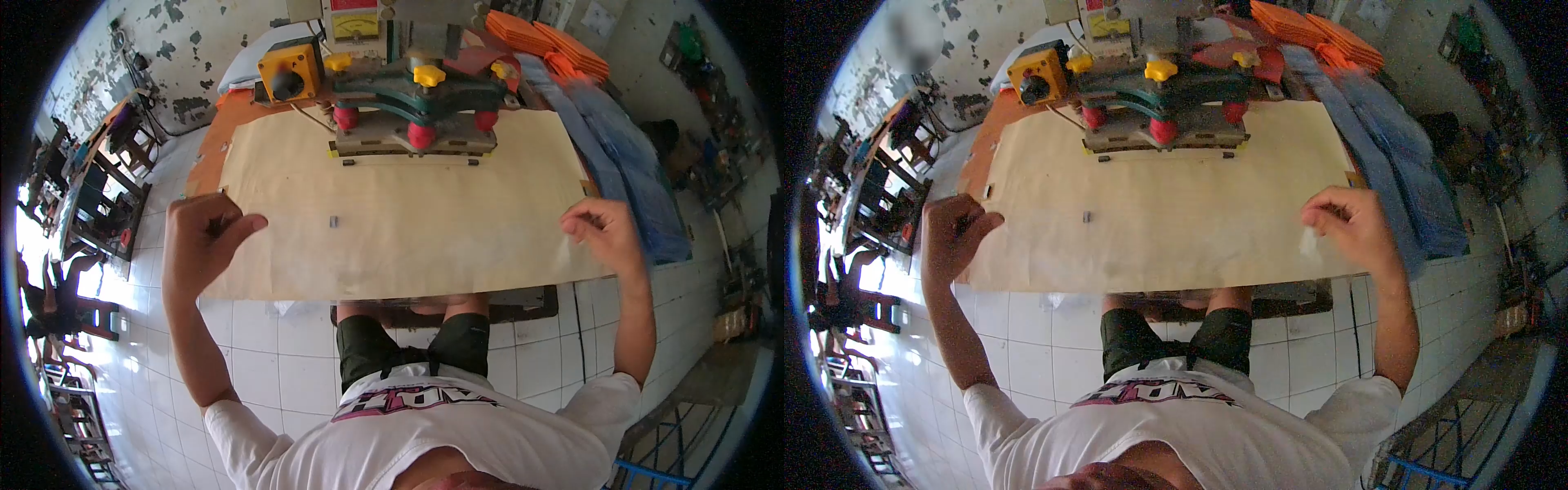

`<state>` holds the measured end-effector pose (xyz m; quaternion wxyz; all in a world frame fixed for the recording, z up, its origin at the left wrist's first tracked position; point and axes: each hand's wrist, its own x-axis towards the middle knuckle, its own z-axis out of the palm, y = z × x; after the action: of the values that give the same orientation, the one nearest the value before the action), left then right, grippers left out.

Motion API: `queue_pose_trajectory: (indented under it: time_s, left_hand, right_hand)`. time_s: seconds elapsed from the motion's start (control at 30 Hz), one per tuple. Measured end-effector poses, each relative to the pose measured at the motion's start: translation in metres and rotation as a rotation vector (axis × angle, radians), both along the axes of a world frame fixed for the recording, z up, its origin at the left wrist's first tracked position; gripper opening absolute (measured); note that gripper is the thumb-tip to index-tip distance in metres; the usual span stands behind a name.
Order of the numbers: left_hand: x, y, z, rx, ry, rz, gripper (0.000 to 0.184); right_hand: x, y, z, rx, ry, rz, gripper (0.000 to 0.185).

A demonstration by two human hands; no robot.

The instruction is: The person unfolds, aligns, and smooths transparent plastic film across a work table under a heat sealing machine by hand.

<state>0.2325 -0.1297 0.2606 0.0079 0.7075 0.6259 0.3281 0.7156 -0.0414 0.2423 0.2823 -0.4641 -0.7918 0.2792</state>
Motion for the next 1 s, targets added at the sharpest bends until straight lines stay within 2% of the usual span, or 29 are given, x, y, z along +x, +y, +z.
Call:
queue_pose_trajectory:
  time_s: [0.2,0.37,0.57,0.87,1.0]
  left_hand:
    - [-0.005,0.031,0.008,-0.052,-0.085,-0.063,0.043]
    - [0.001,0.037,0.019,-0.196,-0.124,-0.107,0.043]
    - [-0.009,0.040,0.015,-0.230,-0.206,-0.169,0.041]
    - [0.002,0.032,0.022,-0.243,-0.244,-0.128,0.036]
    - [0.002,0.033,0.022,-0.246,-0.203,-0.150,0.036]
  right_hand:
    - [0.016,0.026,0.042,-0.098,0.022,0.007,0.024]
    - [0.026,0.039,0.061,-0.118,-0.029,0.016,0.024]
    - [0.026,0.036,0.069,-0.134,-0.071,0.024,0.026]
    - [0.033,0.034,0.067,-0.179,-0.032,0.038,0.026]
    - [0.036,0.034,0.063,-0.081,-0.094,0.030,0.026]
